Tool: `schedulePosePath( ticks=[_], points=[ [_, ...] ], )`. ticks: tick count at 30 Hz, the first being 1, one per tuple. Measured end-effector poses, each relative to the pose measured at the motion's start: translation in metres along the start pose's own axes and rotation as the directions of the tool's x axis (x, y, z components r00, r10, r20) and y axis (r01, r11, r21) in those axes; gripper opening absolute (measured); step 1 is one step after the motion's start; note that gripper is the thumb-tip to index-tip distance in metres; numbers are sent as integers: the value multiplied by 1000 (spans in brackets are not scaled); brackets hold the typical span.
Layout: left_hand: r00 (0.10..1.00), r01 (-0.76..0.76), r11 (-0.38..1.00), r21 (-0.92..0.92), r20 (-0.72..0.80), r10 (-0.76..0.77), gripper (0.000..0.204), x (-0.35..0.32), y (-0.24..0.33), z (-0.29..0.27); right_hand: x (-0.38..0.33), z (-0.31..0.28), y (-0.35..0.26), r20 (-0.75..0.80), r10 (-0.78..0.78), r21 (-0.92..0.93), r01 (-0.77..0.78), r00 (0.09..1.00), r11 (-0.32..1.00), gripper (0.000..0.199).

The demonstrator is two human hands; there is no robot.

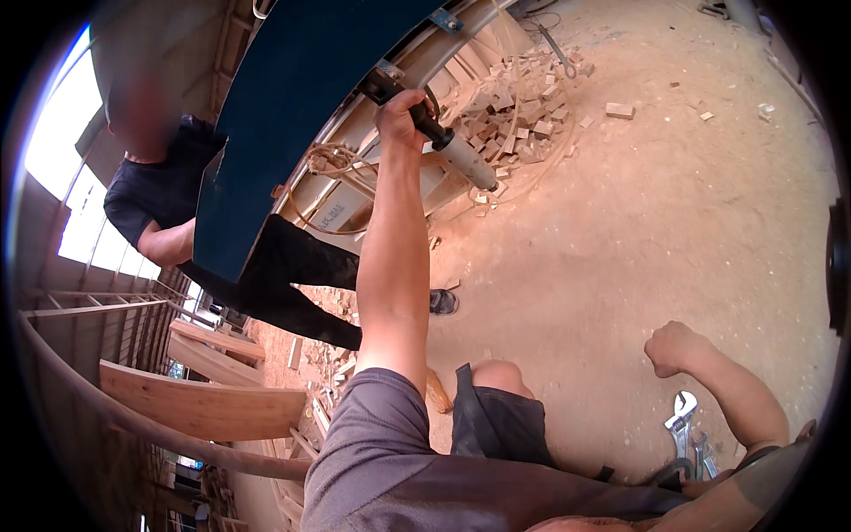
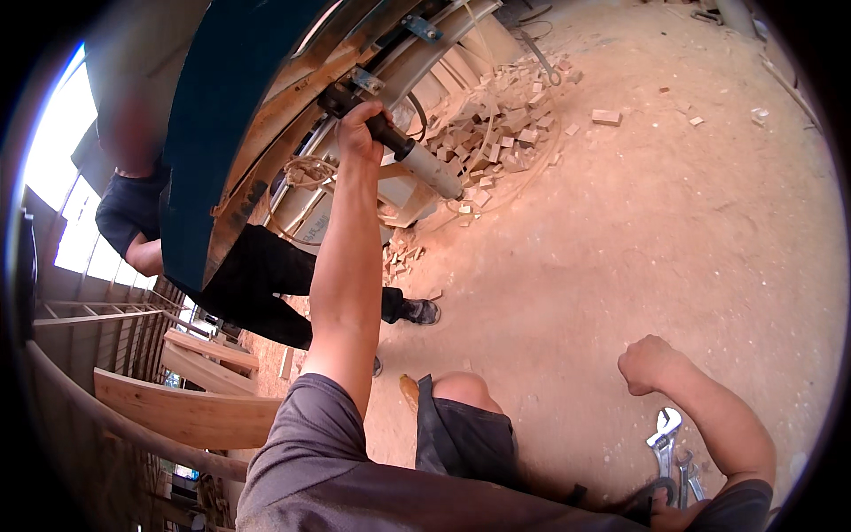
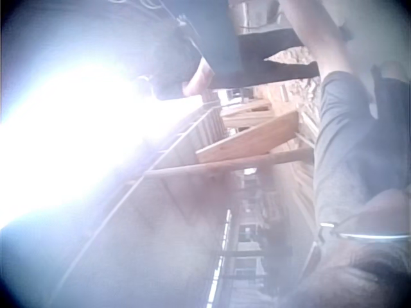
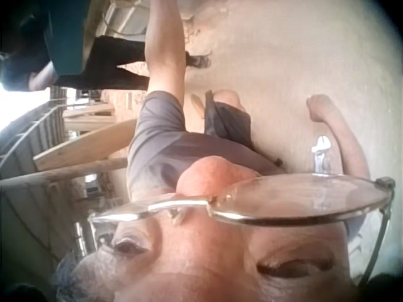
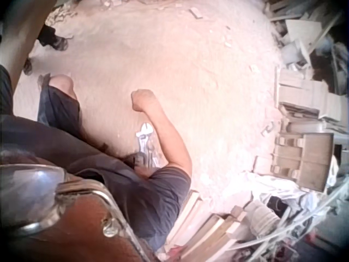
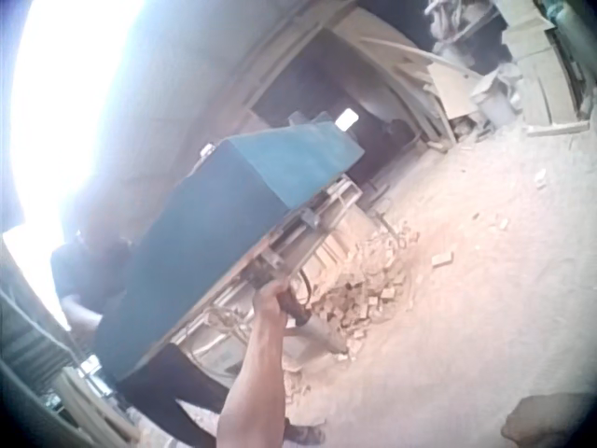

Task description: The person is assembling a piece of machinery, using a wrench to tighten bolts and securing parts together. They work alongside another person who assists in holding and positioning components.

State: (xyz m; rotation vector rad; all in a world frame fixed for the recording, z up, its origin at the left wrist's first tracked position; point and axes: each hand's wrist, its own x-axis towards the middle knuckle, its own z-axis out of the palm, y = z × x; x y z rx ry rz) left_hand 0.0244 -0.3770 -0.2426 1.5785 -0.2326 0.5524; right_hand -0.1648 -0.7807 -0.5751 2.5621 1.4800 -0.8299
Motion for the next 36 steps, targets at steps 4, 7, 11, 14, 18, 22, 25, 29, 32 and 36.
schedulePosePath(
  ticks=[4, 7, 11, 14, 18, 22, 25, 29, 32, 36],
  points=[
    [998, 28, 1000, -13, -51, -29, 14, -10, 3, -1, -4, -1, -6, 11, -1, 5, 1, 1000, 1000, 22],
    [997, 29, 995, -97, -70, -36, 10, -15, 5, 1, -3, -2, -8, -11, -12, 0, 12, 1000, 1000, 22],
    [997, -8, 996, -89, -76, 1, 10, -19, 7, -2, 1, -11, -14, -26, -20, 1, 21, 999, 1000, 23],
    [996, -17, 997, -76, -84, 11, 10, -22, 9, 1, 6, -12, -16, -7, -30, -7, 30, 1000, 1000, 23],
    [996, -7, 997, -81, -91, -1, 11, -18, 9, -2, 9, -12, -19, 10, -31, -19, 31, 999, 999, 22],
    [990, -17, 997, -81, -141, 5, 10, -14, 7, 0, 17, 0, -18, 48, -34, -16, 35, 998, 999, 23],
    [970, -44, 998, -53, -242, 30, 9, -18, 6, 10, 19, 5, -19, 76, -30, -7, 30, 997, 1000, 24],
    [991, -71, 995, -68, -115, 63, 9, -15, 2, -2, 24, 6, -26, 118, -37, 4, 37, 992, 999, 25],
    [999, -40, 998, -44, 23, 41, 14, -12, -1, -13, 24, 8, -31, 135, -44, 7, 43, 990, 999, 25],
    [997, -24, 999, -29, 72, 26, 15, -15, 3, -13, 26, 6, -38, 164, -54, 3, 54, 985, 999, 26]
  ],
)
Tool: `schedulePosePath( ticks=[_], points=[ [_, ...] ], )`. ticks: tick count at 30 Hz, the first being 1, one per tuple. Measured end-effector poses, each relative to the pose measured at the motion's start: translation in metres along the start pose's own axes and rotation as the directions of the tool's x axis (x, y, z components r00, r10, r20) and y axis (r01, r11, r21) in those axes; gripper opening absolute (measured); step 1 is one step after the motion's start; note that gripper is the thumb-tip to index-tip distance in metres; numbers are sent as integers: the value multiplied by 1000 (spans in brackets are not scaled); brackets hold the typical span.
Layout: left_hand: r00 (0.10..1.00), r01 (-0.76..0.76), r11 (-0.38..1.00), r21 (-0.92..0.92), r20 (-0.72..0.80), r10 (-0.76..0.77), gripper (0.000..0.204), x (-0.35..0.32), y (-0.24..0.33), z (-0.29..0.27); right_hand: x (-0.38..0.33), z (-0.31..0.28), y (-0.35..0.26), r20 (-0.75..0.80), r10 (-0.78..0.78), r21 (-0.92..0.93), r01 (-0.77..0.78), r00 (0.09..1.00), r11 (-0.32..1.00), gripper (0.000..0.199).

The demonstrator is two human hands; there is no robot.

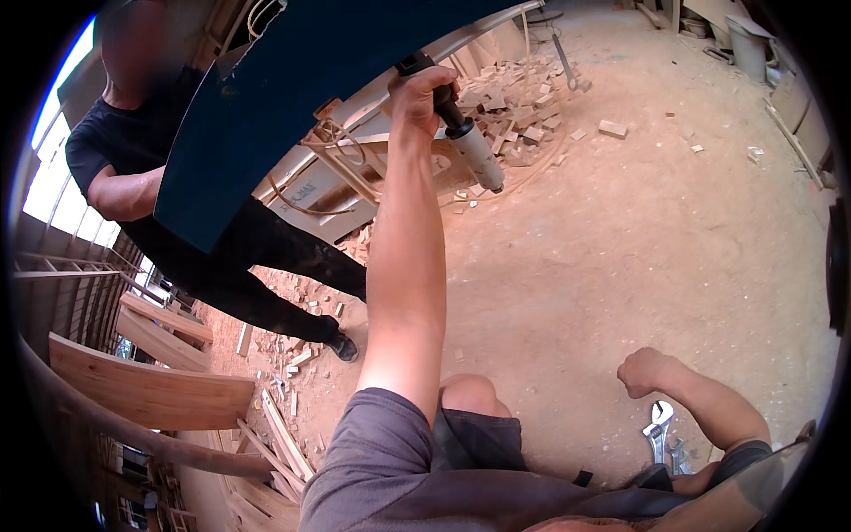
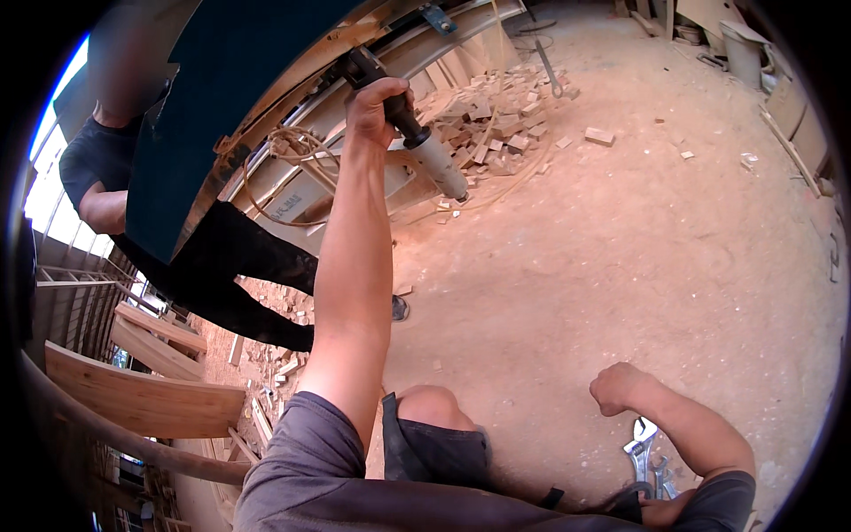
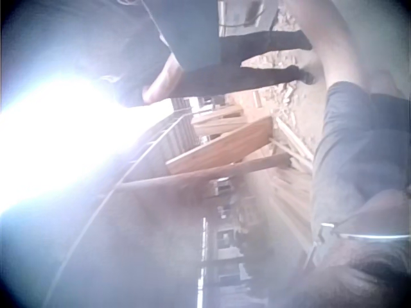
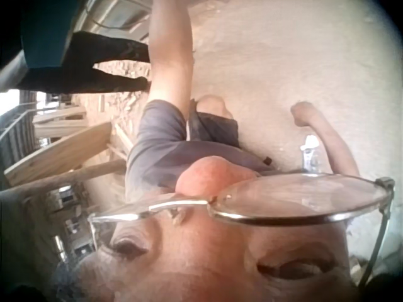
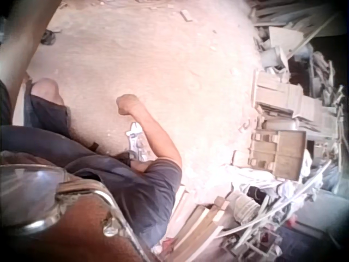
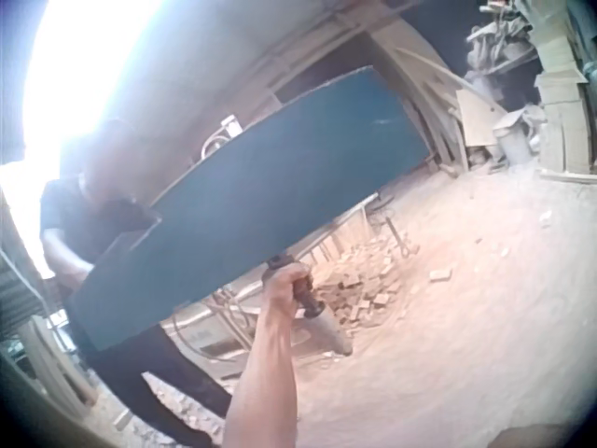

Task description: The person is assembling a piece of machinery, using a wrench to tighten bolts and securing parts together. They work alongside another person who assists in holding and positioning components.

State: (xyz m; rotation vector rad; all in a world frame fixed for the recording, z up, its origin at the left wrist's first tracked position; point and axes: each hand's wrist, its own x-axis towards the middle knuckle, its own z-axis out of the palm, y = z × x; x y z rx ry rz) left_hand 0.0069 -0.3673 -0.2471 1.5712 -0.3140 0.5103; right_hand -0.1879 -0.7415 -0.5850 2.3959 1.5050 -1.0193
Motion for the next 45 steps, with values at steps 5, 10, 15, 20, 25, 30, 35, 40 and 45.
schedulePosePath(
  ticks=[5, 10, 15, 20, 25, 30, 35, 40, 45],
  points=[
    [996, 22, 1000, 12, 92, -23, 18, 1, 5, -6, -4, -5, -10, -12, 4, -4, -4, 1000, 1000, 26],
    [989, 30, 999, -17, 147, -27, 20, 0, 12, -8, -6, -14, -15, -27, 6, 1, -6, 1000, 1000, 27],
    [954, 44, 995, 89, -300, -15, 16, -5, 11, 24, -7, -11, -17, -50, 1, -1, -1, 999, 1000, 27],
    [910, 33, 986, 163, -413, 38, 13, -10, 13, 38, -11, -7, -19, -10, 22, -13, -22, 1000, 1000, 27],
    [995, 53, 998, 14, 79, -54, 14, 7, -3, -7, 2, 3, -16, -40, -29, -13, 28, 999, 1000, 27],
    [999, 30, 999, 25, -37, -29, 16, 5, 0, -1, 7, -17, -22, -74, -15, -14, 14, 997, 1000, 26],
    [930, 29, 979, 202, -365, 47, 15, -13, 12, 38, 5, -6, -15, -50, -3, -22, 2, 999, 1000, 26],
    [981, 126, 991, 51, 140, -132, 13, 6, 2, -17, 4, 1, -12, -31, -4, -19, 3, 1000, 1000, 28],
    [983, 69, 998, -13, 171, -66, 13, 9, 1, -12, 0, -8, -16, -31, 16, 17, -15, 999, 1000, 28]
  ],
)
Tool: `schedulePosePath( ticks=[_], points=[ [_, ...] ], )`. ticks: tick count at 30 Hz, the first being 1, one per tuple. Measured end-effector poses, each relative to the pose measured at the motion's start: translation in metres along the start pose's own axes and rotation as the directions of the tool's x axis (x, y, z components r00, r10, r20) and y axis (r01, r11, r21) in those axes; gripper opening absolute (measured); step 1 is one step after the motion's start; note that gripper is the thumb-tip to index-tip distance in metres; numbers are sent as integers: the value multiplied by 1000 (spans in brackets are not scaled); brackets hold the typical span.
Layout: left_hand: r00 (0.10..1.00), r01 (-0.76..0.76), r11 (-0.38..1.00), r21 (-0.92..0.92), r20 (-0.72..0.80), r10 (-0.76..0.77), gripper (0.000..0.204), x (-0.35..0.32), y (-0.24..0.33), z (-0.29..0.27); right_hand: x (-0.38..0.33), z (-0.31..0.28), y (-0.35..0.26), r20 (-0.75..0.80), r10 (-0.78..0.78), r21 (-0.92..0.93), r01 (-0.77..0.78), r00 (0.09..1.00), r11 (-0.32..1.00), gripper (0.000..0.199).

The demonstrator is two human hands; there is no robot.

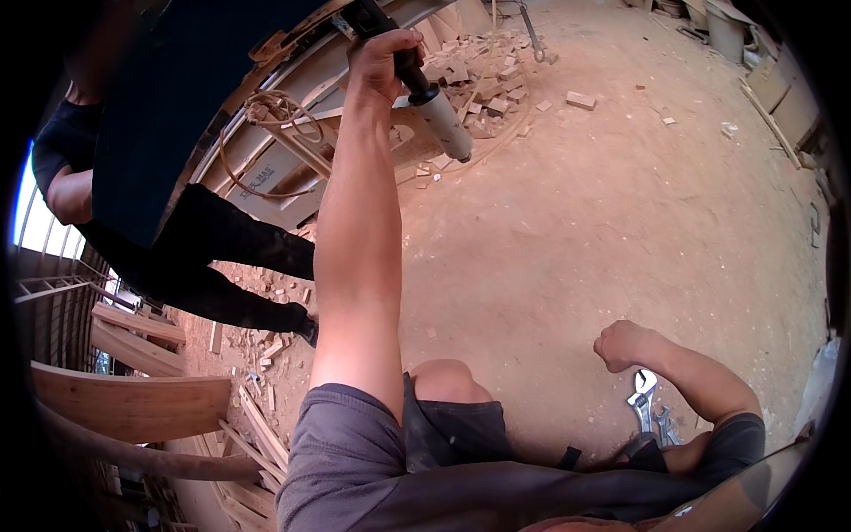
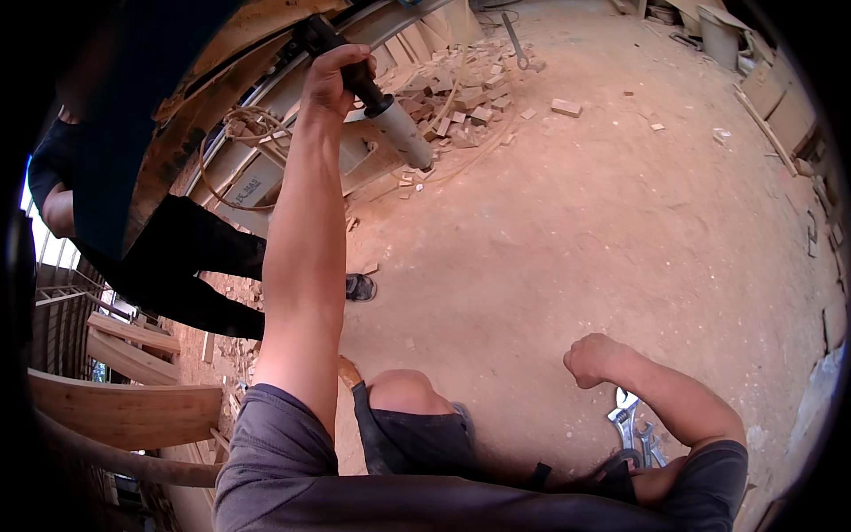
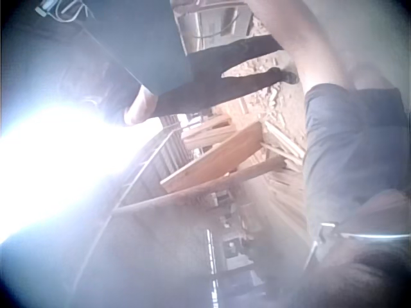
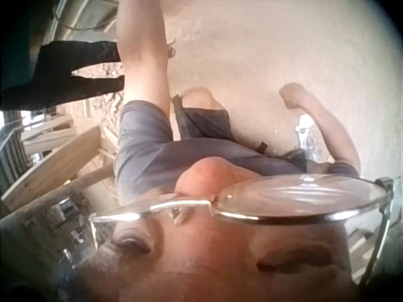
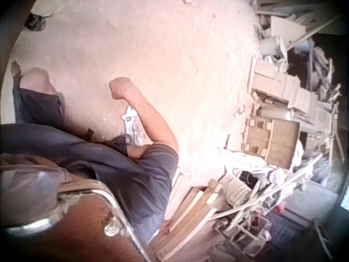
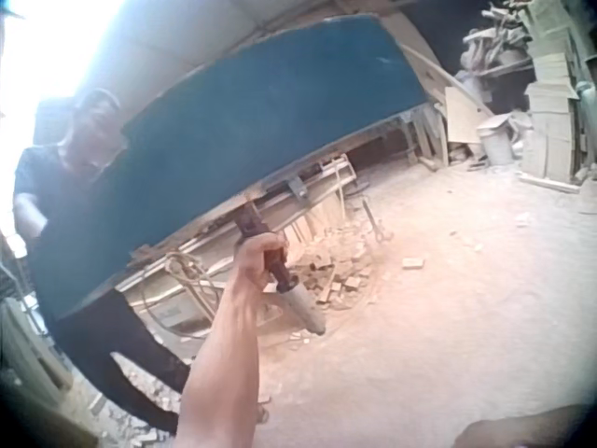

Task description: The person is assembling a piece of machinery, using a wrench to tighten bolts and securing parts together. They work alongside another person who assists in holding and positioning components.

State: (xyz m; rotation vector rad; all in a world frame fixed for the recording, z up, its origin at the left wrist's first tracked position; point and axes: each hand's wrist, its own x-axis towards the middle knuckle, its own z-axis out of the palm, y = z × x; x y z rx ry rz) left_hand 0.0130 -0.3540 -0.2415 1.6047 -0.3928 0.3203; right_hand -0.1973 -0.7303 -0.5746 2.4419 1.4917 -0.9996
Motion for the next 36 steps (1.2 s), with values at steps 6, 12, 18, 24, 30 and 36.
schedulePosePath(
  ticks=[6, 12, 18, 24, 30, 36],
  points=[
    [891, 22, 985, 173, -449, 59, 13, 4, -6, 26, 4, -1, 3, 17, -5, -13, 5, 1000, 1000, 28],
    [999, -29, 1000, 5, 27, 29, 15, 0, 1, 0, 11, 9, 8, 32, -35, -12, 35, 999, 999, 28],
    [938, 42, 990, 135, -346, 7, 12, 2, -6, 15, 14, -4, 7, 15, -15, -40, 16, 1000, 999, 28],
    [998, -4, 999, 53, -69, 7, 12, -6, 5, 8, 10, 6, 9, -8, -40, -5, 40, 999, 999, 28],
    [991, 3, 1000, -3, -133, -3, 13, -2, 3, 8, 16, -9, 7, -9, -39, -47, 38, 999, 998, 27],
    [920, -1, 990, 140, -389, 56, 15, -4, -4, 28, 19, 4, 14, -35, -30, -14, 30, 999, 999, 25]
  ],
)
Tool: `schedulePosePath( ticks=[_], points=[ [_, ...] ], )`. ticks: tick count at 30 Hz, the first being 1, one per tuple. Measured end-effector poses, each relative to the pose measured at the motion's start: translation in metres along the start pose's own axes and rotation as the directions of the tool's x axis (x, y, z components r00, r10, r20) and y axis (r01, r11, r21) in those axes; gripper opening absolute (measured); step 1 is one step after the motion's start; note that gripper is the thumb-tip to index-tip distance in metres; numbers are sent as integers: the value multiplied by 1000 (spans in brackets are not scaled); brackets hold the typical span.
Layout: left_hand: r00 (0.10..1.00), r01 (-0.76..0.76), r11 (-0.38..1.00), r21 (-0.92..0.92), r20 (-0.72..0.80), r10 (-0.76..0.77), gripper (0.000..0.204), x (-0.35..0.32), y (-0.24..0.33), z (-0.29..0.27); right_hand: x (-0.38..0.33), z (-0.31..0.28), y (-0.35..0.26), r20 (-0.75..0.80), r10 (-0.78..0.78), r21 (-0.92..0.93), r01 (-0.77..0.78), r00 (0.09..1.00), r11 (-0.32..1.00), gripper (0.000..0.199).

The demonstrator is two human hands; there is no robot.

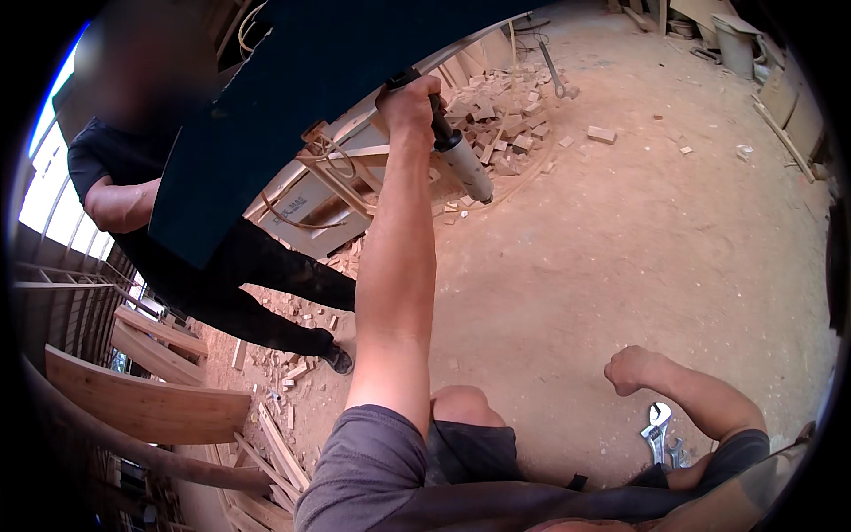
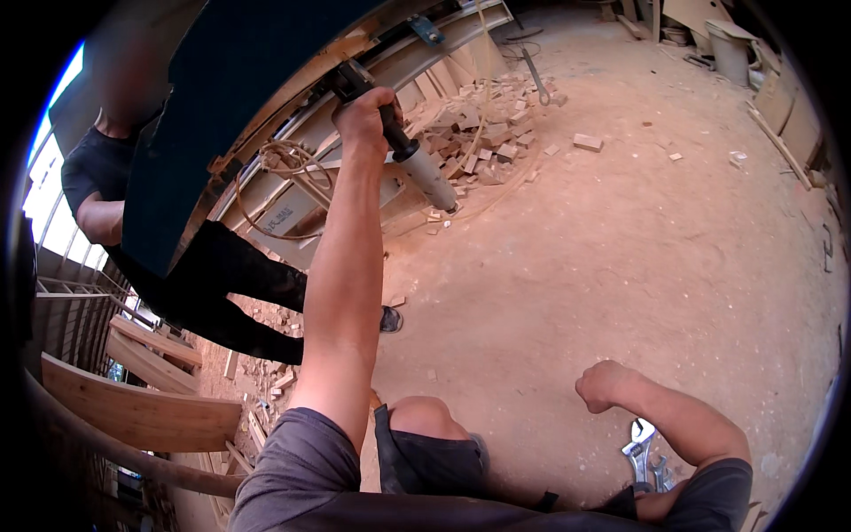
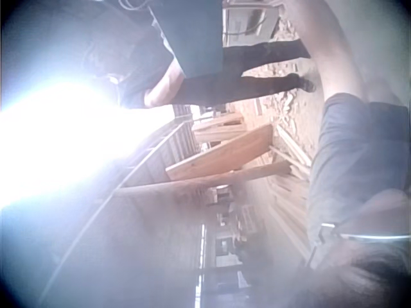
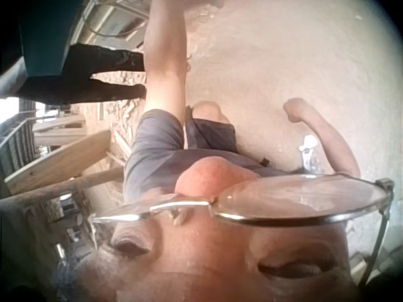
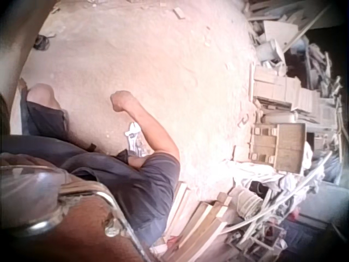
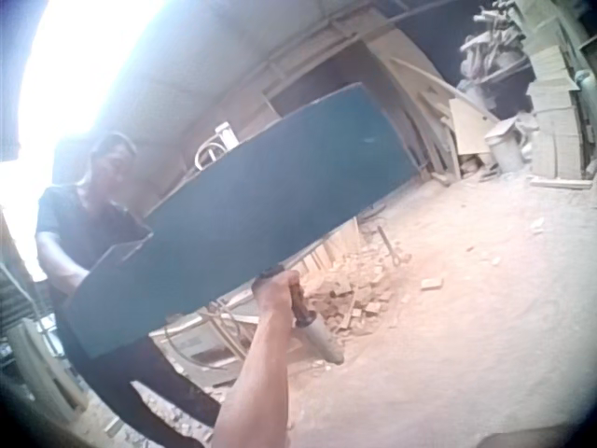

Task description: The person is assembling a piece of machinery, using a wrench to tighten bolts and securing parts together. They work alongside another person who assists in holding and positioning components.

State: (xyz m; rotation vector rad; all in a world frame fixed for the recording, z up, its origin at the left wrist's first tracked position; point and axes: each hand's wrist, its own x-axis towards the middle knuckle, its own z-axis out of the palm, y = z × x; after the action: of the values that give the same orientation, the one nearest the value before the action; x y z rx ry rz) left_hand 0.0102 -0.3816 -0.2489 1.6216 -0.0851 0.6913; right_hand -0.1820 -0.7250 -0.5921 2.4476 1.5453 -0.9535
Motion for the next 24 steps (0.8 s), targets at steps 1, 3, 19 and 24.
schedulePosePath(
  ticks=[1, 3, 19, 24],
  points=[
    [995, 5, 1000, -29, 104, -2, 16, 0, 2, -6, 2, 1, 1, -6, -8, 6, 8, 1000, 1000, 25],
    [960, 31, 996, -83, 280, -7, 18, 6, 3, -20, 2, 1, 2, -12, -23, 10, 23, 1000, 1000, 26],
    [998, 55, 996, -72, -22, -57, 15, 24, -3, -13, -20, -15, 2, 0, 63, 15, -63, 998, 998, 26],
    [994, 6, 1000, -30, -107, -10, 17, -1, 12, 13, -36, 22, 18, 2, 153, 88, -153, 988, 984, 26]
  ],
)
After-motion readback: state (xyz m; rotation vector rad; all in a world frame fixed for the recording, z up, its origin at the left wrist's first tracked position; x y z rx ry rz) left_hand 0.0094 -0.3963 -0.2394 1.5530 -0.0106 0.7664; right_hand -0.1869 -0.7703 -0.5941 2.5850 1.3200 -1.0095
